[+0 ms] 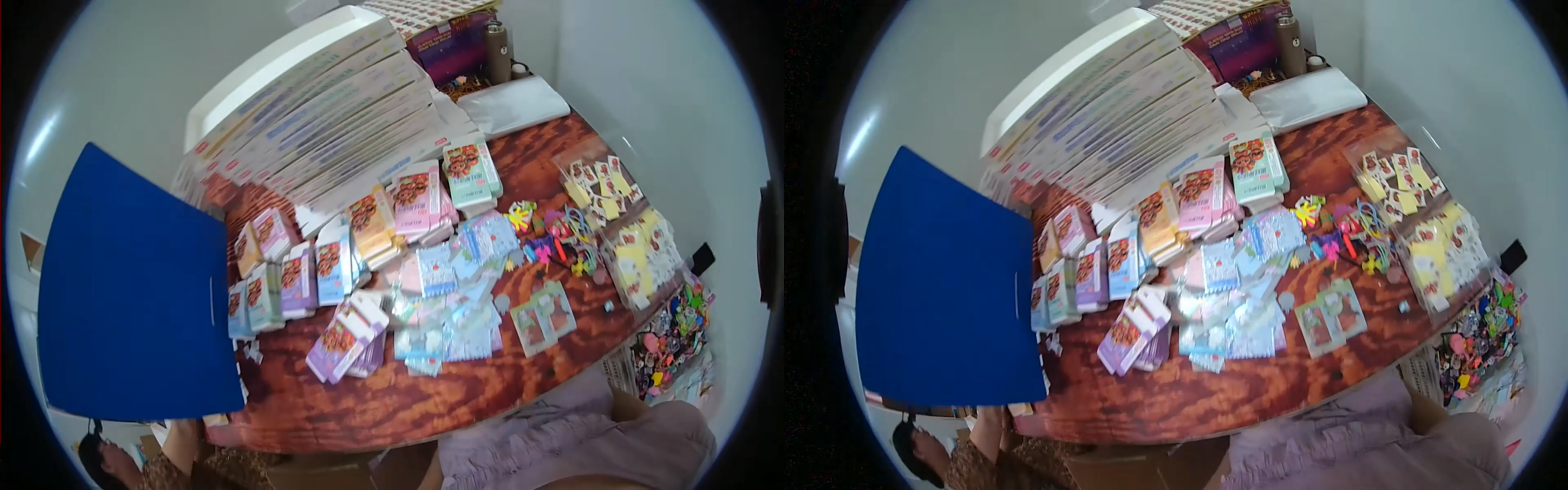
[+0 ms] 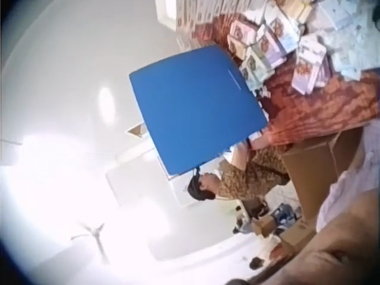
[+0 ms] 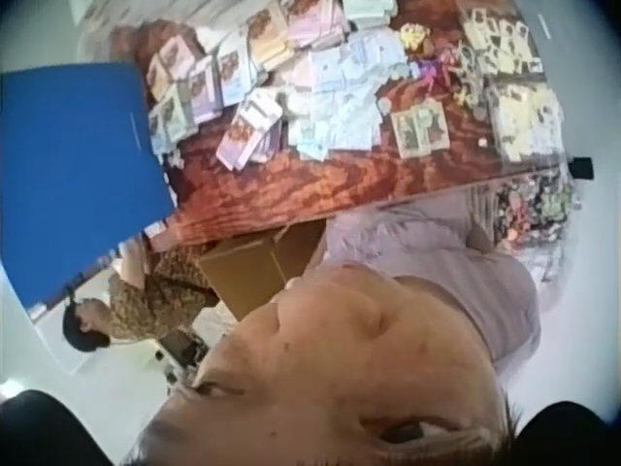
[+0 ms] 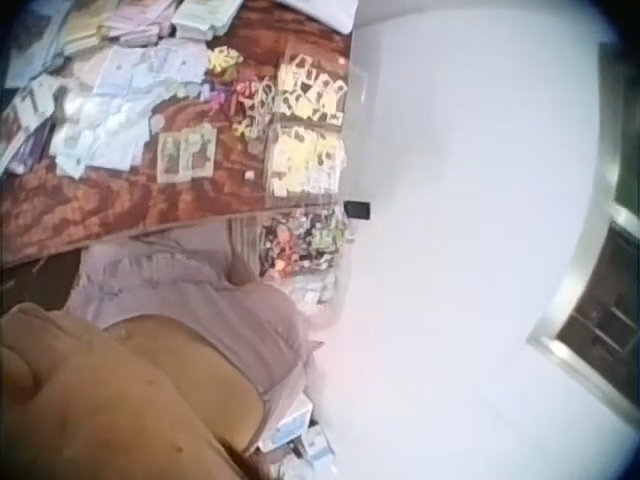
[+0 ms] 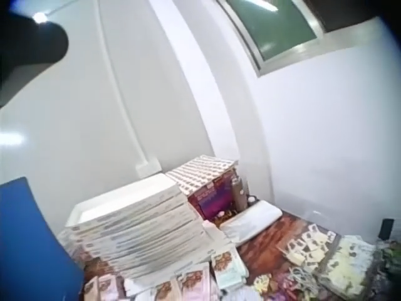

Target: Unpacking smaller boxes and sorting the individual packets inside on a table.

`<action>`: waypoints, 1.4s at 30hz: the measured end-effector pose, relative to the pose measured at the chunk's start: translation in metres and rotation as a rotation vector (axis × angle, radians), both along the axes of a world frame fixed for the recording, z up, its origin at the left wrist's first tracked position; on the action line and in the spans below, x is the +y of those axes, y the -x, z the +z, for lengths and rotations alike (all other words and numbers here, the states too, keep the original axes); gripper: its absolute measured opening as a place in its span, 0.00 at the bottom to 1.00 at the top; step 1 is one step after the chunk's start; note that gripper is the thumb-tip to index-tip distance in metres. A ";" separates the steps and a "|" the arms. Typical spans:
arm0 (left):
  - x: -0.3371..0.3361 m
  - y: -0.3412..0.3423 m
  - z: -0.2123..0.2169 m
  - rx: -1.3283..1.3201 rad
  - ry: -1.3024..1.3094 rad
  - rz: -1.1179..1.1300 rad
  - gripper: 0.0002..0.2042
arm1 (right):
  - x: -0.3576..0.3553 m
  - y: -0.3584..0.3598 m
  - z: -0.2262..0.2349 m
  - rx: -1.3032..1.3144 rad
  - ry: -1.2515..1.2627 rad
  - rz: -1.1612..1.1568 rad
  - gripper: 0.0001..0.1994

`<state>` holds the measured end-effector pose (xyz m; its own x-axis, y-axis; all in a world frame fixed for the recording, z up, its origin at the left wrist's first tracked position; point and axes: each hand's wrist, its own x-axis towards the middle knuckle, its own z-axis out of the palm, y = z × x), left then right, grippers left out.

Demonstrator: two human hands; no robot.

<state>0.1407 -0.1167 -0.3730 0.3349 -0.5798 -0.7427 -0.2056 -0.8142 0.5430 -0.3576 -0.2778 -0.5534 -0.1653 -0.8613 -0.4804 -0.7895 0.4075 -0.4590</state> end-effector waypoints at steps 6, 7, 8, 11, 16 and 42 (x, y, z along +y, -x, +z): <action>0.067 0.051 0.078 -0.058 -0.031 -0.020 0.26 | 0.029 0.024 0.012 0.050 0.073 0.110 0.13; 0.067 0.048 0.110 -0.033 -0.053 -0.219 0.25 | 0.025 0.023 0.015 0.056 0.086 0.124 0.13; 0.060 0.036 0.153 -0.007 -0.078 -0.422 0.24 | 0.021 0.023 0.018 0.065 0.096 0.135 0.14; 0.010 0.012 0.272 -0.176 0.418 -0.536 0.22 | 0.002 0.026 0.012 0.091 0.130 0.183 0.14; -0.174 -0.033 0.379 -0.851 0.721 -0.458 0.21 | -0.001 -0.027 0.142 -0.101 0.102 0.223 0.14; -0.282 -0.145 0.479 -1.943 1.272 -0.378 0.03 | 0.072 0.117 0.055 -0.148 -0.055 0.328 0.13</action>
